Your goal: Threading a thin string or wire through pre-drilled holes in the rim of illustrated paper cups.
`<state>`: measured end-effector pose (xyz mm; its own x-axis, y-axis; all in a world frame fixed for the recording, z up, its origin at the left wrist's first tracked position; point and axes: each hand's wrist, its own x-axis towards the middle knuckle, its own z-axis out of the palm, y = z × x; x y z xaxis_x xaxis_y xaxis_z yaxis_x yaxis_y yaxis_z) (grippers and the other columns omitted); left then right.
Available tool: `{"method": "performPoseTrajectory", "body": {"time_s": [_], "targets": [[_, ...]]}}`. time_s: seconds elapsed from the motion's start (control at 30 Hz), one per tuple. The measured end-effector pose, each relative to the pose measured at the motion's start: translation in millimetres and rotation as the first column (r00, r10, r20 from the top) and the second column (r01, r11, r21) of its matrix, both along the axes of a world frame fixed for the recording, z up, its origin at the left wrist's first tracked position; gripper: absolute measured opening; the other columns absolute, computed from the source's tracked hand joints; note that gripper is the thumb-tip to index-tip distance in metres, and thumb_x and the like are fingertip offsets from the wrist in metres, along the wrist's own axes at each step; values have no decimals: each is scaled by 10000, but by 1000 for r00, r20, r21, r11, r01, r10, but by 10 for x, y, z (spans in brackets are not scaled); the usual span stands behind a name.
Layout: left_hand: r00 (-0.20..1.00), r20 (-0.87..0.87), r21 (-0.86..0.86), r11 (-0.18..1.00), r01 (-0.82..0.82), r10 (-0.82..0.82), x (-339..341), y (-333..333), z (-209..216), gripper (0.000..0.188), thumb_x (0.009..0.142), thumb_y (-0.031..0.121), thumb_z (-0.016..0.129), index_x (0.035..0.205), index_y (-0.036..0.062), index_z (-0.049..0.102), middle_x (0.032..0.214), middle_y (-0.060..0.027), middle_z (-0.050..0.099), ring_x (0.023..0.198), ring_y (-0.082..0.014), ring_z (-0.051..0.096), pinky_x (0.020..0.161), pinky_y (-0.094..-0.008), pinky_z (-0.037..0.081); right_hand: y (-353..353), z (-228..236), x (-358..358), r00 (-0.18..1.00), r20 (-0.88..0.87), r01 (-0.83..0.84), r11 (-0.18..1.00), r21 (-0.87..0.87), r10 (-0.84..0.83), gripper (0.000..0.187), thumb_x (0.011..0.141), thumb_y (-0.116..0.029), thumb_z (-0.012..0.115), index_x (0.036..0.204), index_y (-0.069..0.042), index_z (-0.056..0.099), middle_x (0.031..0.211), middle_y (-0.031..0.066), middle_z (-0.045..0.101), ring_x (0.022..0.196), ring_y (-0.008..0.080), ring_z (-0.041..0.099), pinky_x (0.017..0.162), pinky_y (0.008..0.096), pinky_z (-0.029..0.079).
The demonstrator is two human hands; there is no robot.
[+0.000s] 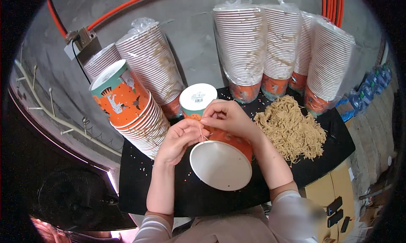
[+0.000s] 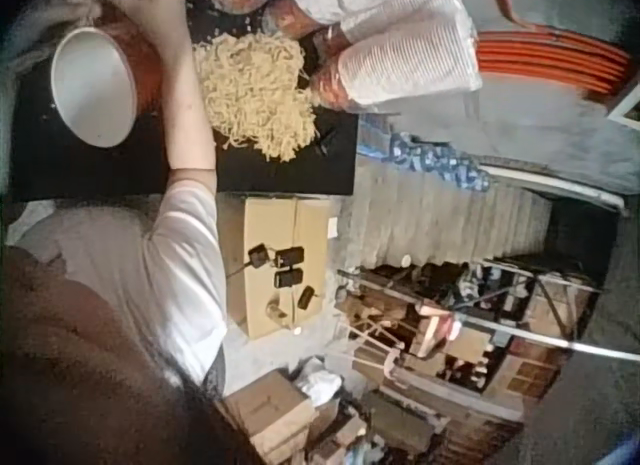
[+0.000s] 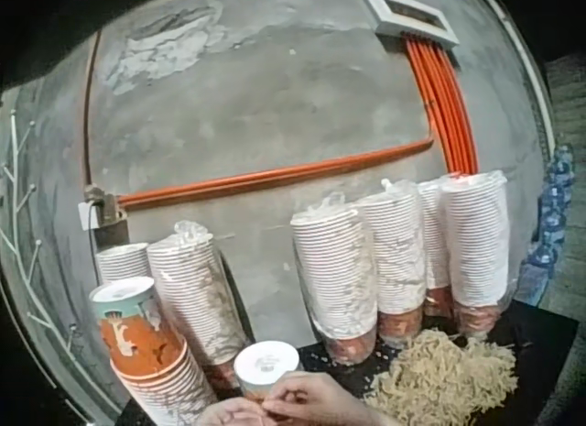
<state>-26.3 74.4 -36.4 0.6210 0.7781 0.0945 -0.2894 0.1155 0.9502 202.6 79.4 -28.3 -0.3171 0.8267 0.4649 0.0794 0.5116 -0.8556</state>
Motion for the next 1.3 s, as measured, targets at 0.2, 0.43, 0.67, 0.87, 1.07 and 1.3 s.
{"method": "performPoseTrajectory", "body": {"time_s": [0.2, 0.43, 0.67, 0.87, 1.07, 1.3], "targets": [[956, 39, 183, 939, -292, 290, 219, -101, 18, 188, 893, -29, 737, 1045, -27, 625, 907, -136, 753, 737, -139, 721, 671, -226, 578, -86, 26, -29, 997, -28, -75, 997, -4, 75, 133, 908, -128, 738, 941, -1, 720, 901, 27, 666, 766, 70, 578, 670, 246, 465], [866, -99, 499, 777, -383, 490, 158, -150, 97, 220, 869, -22, 742, 1082, -11, 688, 843, -63, 756, 757, -110, 723, 868, -337, 576, -134, 107, -33, 978, 209, -43, 944, 328, -28, 95, 936, -105, 684, 971, -21, 710, 994, 57, 668, 947, 182, 627, 780, 299, 517], [625, 51, 982, 76, -175, 779, 209, -205, 184, 136, 836, 93, 777, 967, 127, 788, 662, 40, 699, 639, -78, 680, 1203, -551, 246, -182, 143, -50, 958, 220, 63, 879, 474, -187, 83, 878, -81, 722, 948, -39, 703, 1031, 75, 668, 993, 255, 638, 885, 357, 503], [637, 184, 981, -98, -168, 749, 192, -97, 57, 102, 790, 111, 792, 884, 149, 782, 770, 26, 725, 692, -127, 685, 1189, -572, 255, -146, 93, -49, 975, 159, 69, 896, 439, -153, 95, 854, -59, 731, 941, -36, 703, 1037, 75, 666, 1007, 255, 640, 898, 356, 497], [609, 205, 972, -86, -220, 766, 257, 22, -124, 69, 801, 84, 785, 844, 106, 736, 799, -5, 733, 747, -155, 698, 1159, -552, 317, -112, 84, -24, 953, 187, 133, 884, 448, -238, 77, 832, -72, 732, 891, -29, 706, 1014, 80, 653, 993, 267, 627, 891, 368, 494], [608, 147, 966, 19, -257, 780, 276, 11, -62, 64, 783, 65, 742, 785, 67, 678, 679, -16, 624, 691, -178, 657, 1127, -525, 357, -76, 31, -22, 950, 198, 146, 903, 404, -242, 122, 798, -123, 758, 839, -34, 684, 1003, 86, 633, 1003, 296, 613, 907, 393, 493]]}}
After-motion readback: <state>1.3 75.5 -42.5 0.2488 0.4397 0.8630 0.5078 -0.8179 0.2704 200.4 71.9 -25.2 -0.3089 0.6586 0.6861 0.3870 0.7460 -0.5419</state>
